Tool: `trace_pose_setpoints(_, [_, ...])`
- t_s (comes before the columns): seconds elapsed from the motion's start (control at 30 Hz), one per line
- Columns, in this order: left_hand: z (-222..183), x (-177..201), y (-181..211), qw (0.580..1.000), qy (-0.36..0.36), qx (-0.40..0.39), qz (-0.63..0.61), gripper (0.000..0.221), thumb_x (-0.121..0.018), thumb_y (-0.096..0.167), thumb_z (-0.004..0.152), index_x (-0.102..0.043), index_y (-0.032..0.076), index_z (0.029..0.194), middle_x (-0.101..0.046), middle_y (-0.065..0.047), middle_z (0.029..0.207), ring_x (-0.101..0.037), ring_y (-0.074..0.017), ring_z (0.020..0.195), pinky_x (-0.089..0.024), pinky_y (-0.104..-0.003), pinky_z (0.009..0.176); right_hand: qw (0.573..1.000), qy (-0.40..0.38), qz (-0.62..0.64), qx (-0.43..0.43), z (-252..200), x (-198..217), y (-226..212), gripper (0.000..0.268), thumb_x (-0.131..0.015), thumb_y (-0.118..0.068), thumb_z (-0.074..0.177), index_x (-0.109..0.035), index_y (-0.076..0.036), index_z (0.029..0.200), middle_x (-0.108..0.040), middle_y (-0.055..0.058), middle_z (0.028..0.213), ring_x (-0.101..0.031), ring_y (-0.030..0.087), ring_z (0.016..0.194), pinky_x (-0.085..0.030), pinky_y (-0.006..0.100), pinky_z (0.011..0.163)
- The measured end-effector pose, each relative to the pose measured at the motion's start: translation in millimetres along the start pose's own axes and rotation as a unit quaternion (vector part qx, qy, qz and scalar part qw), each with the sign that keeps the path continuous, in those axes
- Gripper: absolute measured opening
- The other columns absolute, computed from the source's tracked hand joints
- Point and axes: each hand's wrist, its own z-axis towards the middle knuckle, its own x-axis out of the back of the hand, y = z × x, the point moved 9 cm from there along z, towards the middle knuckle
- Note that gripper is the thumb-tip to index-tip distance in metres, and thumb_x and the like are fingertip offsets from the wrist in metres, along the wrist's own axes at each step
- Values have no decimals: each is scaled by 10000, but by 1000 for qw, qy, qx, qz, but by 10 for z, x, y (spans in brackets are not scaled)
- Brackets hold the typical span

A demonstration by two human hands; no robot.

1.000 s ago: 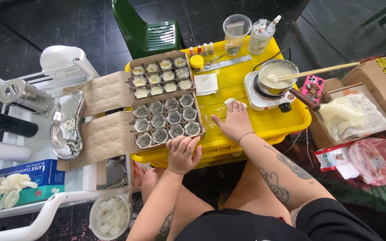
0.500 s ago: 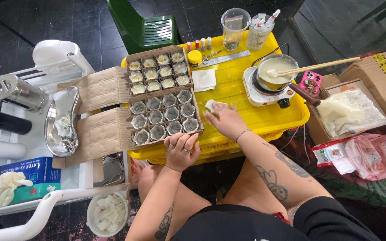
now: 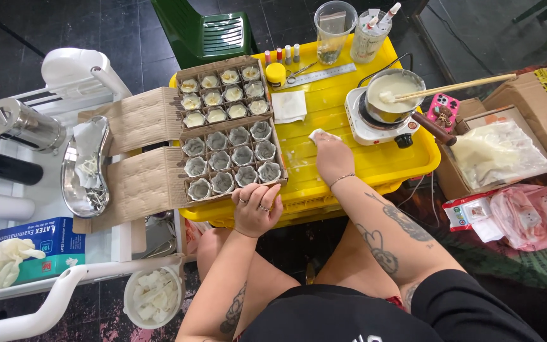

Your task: Wiping down candle jars and the work surface with a white cloth in a candle-making studio.

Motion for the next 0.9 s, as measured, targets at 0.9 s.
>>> trace_pose_setpoints(0.9, [-20,33,-3,1000,16,-20,3,329,-731,150,882,-656,184,1200,-607,30,1076,-598,-185,1050,-413,-388,937,987,-42,120,102,366,-397,-567,326,-586,-122,897,-732,-114,1188,-737,188,1030,-689,393,913,-545,486,821])
